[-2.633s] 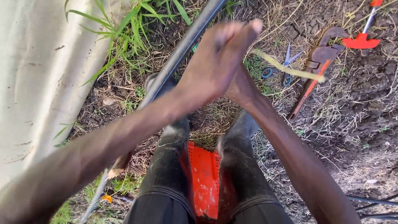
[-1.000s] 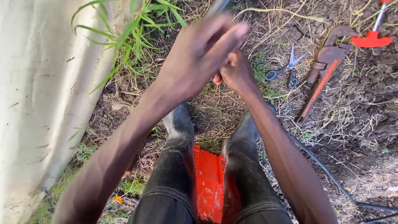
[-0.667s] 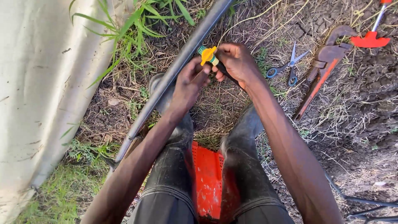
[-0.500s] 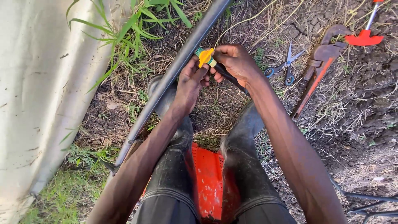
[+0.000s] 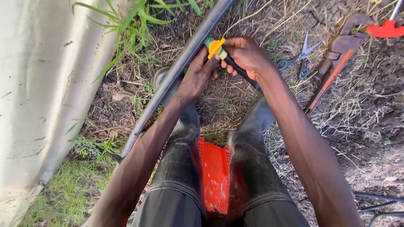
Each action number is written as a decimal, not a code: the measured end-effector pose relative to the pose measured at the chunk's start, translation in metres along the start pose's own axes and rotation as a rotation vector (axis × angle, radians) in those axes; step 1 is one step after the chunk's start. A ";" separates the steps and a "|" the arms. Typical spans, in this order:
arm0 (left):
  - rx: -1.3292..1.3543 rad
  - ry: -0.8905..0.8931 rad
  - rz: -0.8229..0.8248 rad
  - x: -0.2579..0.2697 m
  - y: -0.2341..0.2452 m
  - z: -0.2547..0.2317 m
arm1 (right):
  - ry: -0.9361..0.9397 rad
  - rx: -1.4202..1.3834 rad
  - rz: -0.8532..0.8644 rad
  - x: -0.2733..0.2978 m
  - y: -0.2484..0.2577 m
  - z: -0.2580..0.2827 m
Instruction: Assembling an irrigation system by inserting a valve into a pipe and securing it with a hand-tied fastener.
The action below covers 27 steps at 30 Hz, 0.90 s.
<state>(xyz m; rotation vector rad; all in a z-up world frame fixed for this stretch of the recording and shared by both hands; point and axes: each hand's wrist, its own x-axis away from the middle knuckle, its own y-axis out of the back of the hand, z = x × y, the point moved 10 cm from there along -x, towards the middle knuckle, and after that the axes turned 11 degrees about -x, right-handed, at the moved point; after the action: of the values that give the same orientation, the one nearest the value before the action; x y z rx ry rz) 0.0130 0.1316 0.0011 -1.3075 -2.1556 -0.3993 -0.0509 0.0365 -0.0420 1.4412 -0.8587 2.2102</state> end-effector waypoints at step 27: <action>-0.173 -0.276 -0.457 0.063 0.035 -0.026 | 0.288 0.337 0.153 0.047 -0.019 0.016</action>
<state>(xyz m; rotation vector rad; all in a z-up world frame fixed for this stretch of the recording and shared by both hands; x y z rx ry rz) 0.0302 0.1796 0.0590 -0.9903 -2.7119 -0.6282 -0.0474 0.0390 0.0114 1.1765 -0.5338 2.6953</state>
